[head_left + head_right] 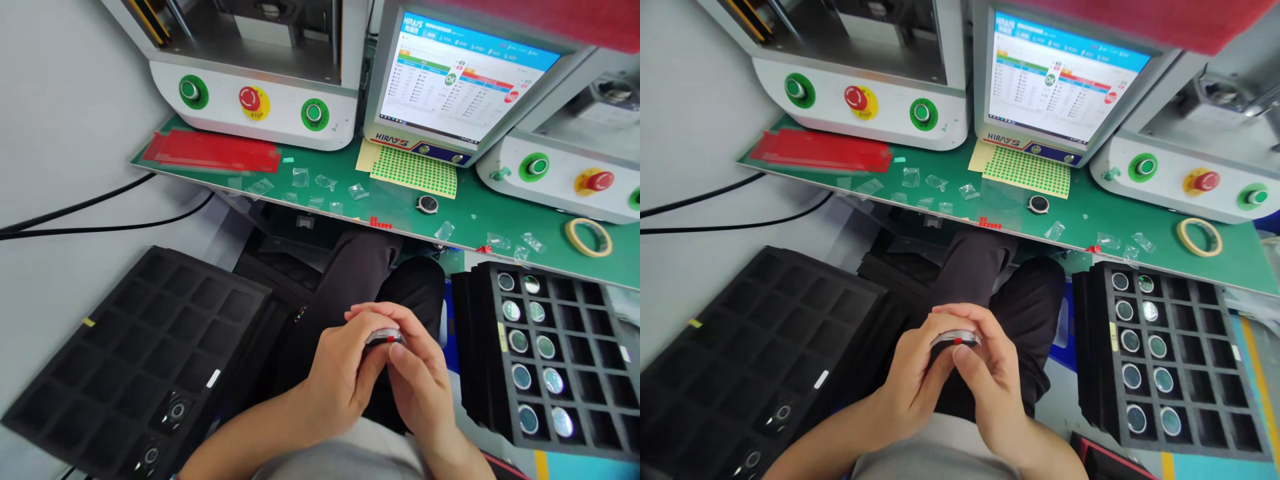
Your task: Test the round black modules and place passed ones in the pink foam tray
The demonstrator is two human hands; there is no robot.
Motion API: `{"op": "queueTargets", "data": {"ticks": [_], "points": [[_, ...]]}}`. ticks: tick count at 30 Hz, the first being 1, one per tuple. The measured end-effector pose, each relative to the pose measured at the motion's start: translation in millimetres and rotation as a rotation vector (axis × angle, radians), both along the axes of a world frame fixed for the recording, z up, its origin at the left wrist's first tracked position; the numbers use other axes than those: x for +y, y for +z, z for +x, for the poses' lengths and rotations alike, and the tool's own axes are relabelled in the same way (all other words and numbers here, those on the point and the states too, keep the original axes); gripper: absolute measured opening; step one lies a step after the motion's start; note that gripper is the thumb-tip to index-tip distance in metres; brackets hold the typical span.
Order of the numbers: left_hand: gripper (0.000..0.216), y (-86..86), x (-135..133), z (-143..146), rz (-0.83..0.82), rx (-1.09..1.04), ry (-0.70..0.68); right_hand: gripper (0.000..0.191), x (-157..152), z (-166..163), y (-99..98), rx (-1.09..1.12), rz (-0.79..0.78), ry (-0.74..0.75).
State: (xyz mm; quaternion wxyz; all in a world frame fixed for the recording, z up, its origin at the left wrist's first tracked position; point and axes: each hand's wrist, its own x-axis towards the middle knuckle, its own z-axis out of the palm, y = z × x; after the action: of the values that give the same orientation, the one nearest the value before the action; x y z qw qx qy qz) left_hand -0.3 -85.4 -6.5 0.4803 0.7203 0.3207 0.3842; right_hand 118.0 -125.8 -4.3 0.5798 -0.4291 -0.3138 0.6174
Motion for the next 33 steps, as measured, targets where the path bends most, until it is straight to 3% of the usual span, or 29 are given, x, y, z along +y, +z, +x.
{"op": "queueTargets", "data": {"ticks": [8,13,16,18,22,24,28,30,33], "points": [[0.02,-3.6,0,6,0.309,0.054,0.072,0.018,-1,-11,-1.5,0.14,-0.035,-0.21],[0.021,-13.0,-4,9,0.358,0.096,0.12,0.015,-2,-17,-3.2,0.219,-0.111,-0.249],[0.021,-14.1,-4,9,0.318,0.045,0.102,0.015,-3,-11,-2.3,0.196,-0.129,-0.196],[0.018,-8.8,-2,8,0.079,-0.066,0.018,0.02,-4,-4,-2.7,0.069,-0.077,-0.14],[0.022,7.0,3,3,-0.797,-0.469,-0.252,0.052,-6,12,-8.1,-0.436,0.32,-0.213],[0.029,11.3,4,2,-1.087,-0.628,-0.359,0.065,-8,17,-11.3,-0.57,0.47,-0.198],[0.034,11.7,2,5,-1.344,-0.69,-0.352,0.072,-6,22,-16.1,-0.583,0.657,-0.101],[0.035,11.2,1,7,-1.37,-0.688,-0.328,0.072,-4,24,-18.2,-0.556,0.739,-0.105],[0.036,11.4,1,8,-1.379,-0.69,-0.336,0.067,-3,26,-20.2,-0.511,0.74,-0.115]]}}
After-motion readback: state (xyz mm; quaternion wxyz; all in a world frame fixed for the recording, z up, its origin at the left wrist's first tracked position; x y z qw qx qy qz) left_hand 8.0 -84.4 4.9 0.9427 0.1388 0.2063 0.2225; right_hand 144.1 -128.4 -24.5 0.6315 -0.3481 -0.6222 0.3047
